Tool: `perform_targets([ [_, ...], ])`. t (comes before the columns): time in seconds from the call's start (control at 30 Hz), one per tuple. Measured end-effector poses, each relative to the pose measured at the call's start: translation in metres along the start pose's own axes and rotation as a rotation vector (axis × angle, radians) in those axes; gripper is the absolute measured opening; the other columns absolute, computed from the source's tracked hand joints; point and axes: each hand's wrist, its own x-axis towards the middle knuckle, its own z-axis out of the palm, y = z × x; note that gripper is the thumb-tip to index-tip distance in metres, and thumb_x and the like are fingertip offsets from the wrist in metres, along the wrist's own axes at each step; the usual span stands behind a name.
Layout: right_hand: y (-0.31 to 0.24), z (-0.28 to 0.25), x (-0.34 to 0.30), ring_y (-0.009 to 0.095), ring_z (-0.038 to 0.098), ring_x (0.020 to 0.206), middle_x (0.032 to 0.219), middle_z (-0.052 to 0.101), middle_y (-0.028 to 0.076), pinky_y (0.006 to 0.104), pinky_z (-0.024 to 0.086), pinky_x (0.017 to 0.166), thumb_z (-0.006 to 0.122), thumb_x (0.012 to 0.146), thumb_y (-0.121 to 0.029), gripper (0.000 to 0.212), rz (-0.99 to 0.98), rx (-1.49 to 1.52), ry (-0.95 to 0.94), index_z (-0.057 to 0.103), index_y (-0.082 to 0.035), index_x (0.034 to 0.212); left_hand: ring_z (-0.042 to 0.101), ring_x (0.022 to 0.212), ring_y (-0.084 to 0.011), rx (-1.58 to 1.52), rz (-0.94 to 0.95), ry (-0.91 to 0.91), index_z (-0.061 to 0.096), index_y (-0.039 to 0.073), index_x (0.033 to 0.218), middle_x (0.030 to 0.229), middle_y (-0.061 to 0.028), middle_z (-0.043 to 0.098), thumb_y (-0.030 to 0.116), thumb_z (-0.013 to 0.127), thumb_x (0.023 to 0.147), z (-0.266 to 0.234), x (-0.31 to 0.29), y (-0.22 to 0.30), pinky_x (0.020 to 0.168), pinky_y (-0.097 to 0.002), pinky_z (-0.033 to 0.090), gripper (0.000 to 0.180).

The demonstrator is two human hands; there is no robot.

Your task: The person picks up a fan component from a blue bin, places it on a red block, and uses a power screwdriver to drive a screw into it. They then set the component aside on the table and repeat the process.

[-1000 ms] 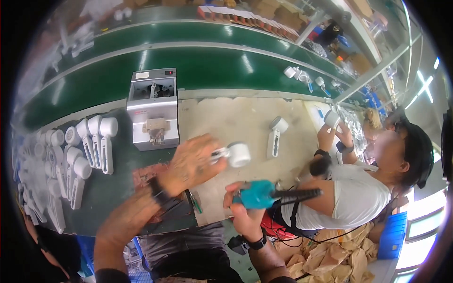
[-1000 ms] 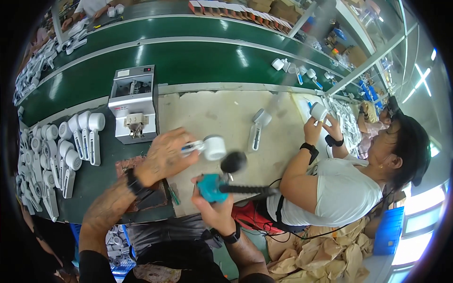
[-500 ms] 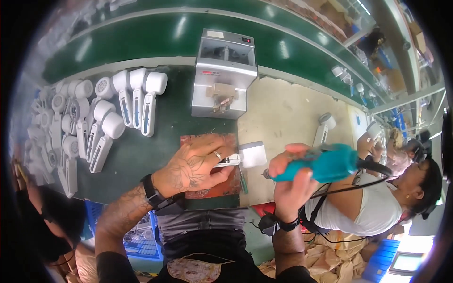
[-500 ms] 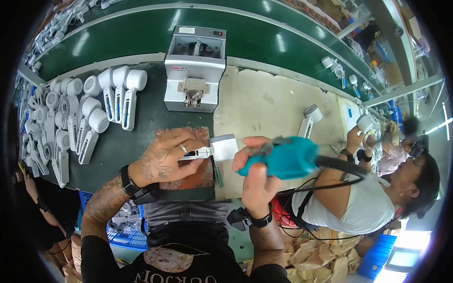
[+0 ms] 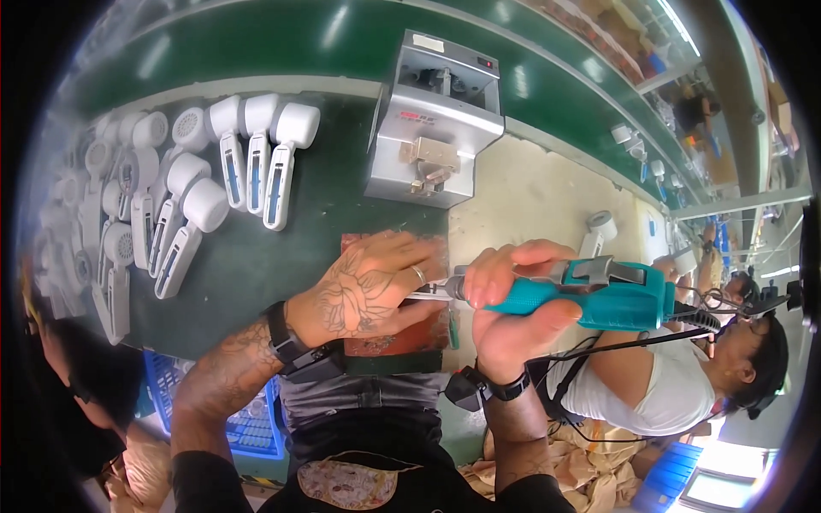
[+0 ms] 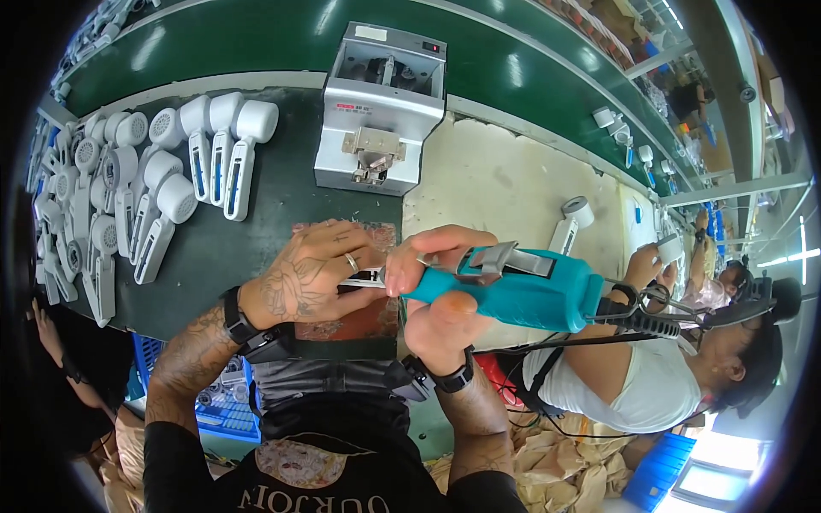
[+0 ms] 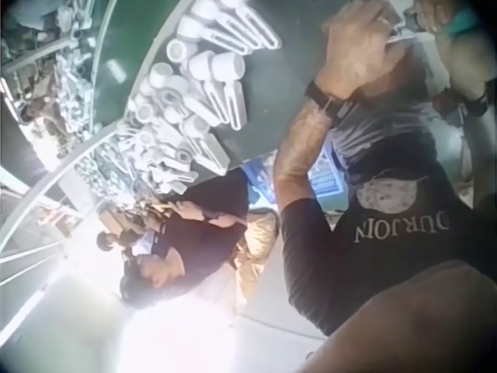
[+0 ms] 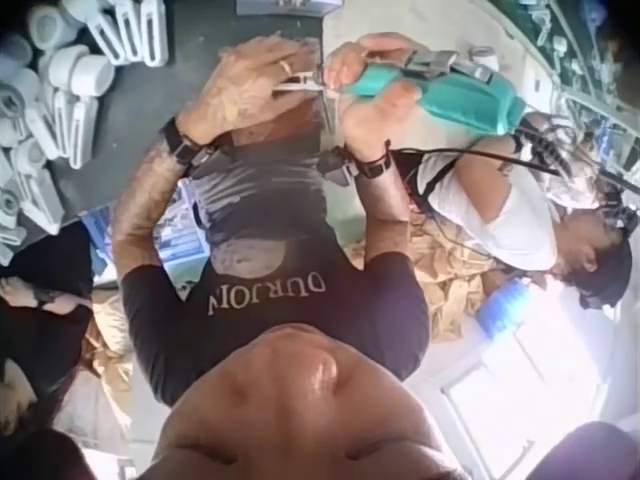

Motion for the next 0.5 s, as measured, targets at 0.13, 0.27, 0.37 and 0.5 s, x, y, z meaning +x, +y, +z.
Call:
perform_targets([
  [0.13, 0.0045, -0.0015, 0.0012, 0.014, 0.042, 0.052, 0.061, 0.044, 0.001, 0.0306, 0.038, 0.051, 0.049, 0.081, -0.08, 0.076, 0.008, 0.027, -0.006, 0.047, -0.008, 0.104, 0.061, 0.096, -0.0309, 0.016, -0.013, -0.009, 0.063, 0.004, 0.098, 0.113, -0.0131, 0.061, 0.02, 0.078, 0.072, 0.002, -0.0009, -0.0004, 0.08, -0.0402, 0.05, 0.034],
  [0.27, 0.0021, 0.0015, -0.0003, 0.015, 0.043, 0.051, 0.061, 0.044, 0.001, 0.0307, 0.038, 0.051, 0.049, 0.081, -0.079, 0.075, 0.001, 0.018, -0.001, 0.047, -0.007, 0.103, 0.061, 0.097, -0.0312, 0.009, -0.025, -0.015, 0.063, 0.004, 0.099, 0.113, -0.0131, 0.061, 0.019, 0.079, 0.071, 0.0019, -0.0018, 0.0, 0.081, -0.0405, 0.05, 0.035],
  [0.37, 0.003, -0.001, 0.0006, 0.015, 0.043, 0.05, 0.061, 0.044, 0.001, 0.0308, 0.039, 0.051, 0.049, 0.082, -0.079, 0.075, 0.0, -0.002, -0.013, 0.046, -0.007, 0.103, 0.061, 0.098, -0.0318, -0.009, -0.027, 0.003, 0.063, 0.004, 0.098, 0.114, -0.0132, 0.061, 0.017, 0.079, 0.07, 0.0025, -0.0003, 0.0011, 0.081, -0.0407, 0.051, 0.035],
  [0.5, 0.0073, -0.0054, 0.0037, 0.015, 0.044, 0.048, 0.06, 0.045, 0.001, 0.0306, 0.04, 0.049, 0.049, 0.084, -0.077, 0.075, -0.03, 0.029, -0.072, 0.047, -0.005, 0.105, 0.061, 0.098, -0.0326, -0.036, 0.006, 0.026, 0.06, 0.005, 0.092, 0.113, -0.0128, 0.06, 0.013, 0.081, 0.068, 0.0051, -0.0014, -0.0014, 0.081, -0.0406, 0.05, 0.032],
])
